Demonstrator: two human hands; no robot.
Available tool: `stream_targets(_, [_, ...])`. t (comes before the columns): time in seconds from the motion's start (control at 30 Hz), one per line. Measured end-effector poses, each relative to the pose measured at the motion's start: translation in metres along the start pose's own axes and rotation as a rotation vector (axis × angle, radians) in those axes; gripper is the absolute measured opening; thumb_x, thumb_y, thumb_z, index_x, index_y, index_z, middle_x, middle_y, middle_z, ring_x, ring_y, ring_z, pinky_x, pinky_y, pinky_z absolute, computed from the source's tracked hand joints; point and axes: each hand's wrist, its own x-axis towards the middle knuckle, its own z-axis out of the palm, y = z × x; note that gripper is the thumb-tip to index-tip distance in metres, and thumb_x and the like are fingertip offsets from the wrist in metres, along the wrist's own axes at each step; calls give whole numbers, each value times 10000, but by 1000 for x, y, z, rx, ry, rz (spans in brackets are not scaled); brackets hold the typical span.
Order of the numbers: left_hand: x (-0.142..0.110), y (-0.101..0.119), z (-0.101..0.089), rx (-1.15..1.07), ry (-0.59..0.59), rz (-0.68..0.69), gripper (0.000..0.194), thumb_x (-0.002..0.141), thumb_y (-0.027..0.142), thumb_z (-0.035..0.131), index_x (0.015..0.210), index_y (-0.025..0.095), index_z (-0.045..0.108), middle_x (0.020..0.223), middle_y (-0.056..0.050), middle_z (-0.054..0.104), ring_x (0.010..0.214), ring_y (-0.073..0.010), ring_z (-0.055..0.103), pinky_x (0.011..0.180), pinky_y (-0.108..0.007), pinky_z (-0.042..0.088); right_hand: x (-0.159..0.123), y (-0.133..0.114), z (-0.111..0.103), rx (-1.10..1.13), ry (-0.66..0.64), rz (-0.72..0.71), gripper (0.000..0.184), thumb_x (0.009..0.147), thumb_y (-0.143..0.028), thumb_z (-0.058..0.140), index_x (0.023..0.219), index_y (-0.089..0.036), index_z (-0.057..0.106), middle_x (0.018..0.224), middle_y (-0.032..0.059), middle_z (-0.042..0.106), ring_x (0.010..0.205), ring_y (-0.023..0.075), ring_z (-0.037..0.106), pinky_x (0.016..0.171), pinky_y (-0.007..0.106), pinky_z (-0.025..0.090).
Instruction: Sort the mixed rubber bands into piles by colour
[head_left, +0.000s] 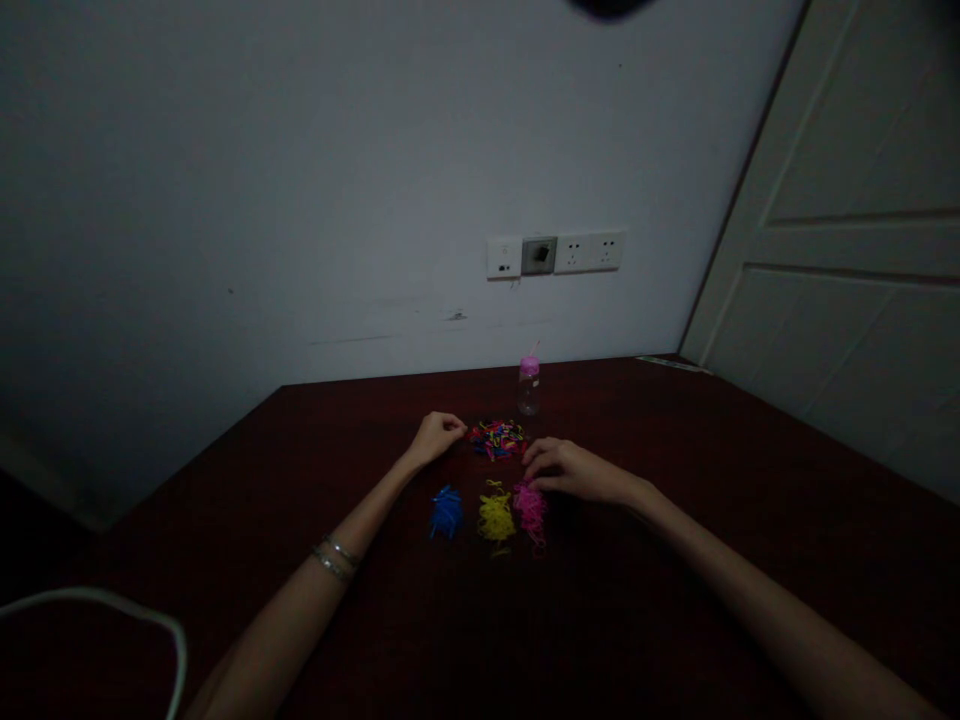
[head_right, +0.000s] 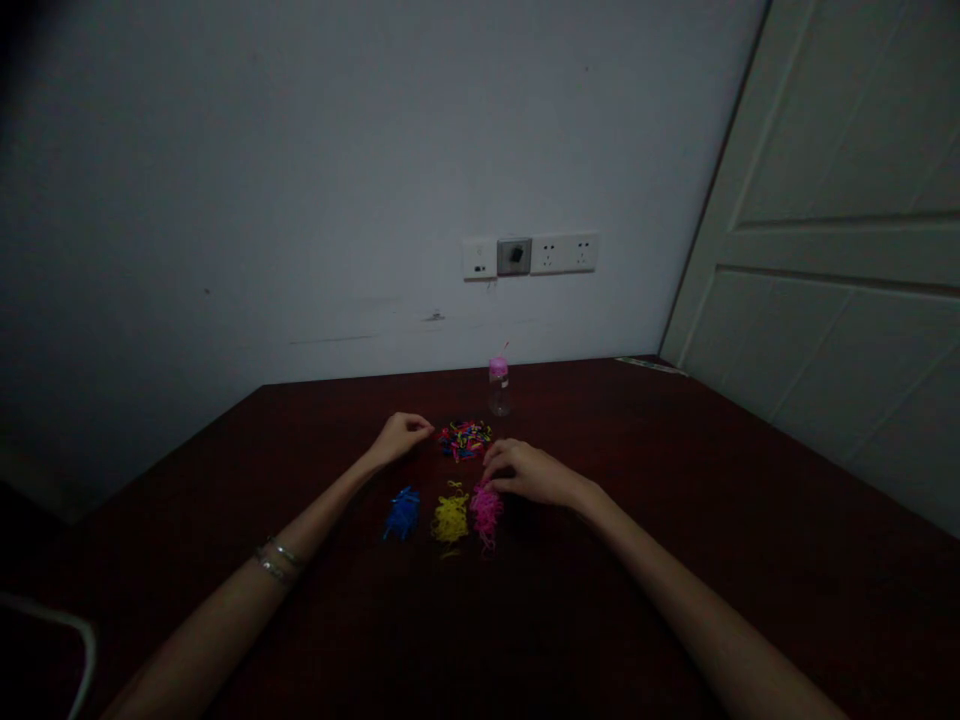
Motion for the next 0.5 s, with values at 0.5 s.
stream_targets(0.5, [1, -12, 0, 244, -140, -44, 233, 667, 284, 537, 790, 157, 689, 758, -44, 658, 684, -146, 583, 628, -220, 413, -3, 7, -7, 35, 109, 52, 310, 807, -434, 494, 852, -190, 679, 936, 61, 598, 826, 155, 559, 757, 294, 437])
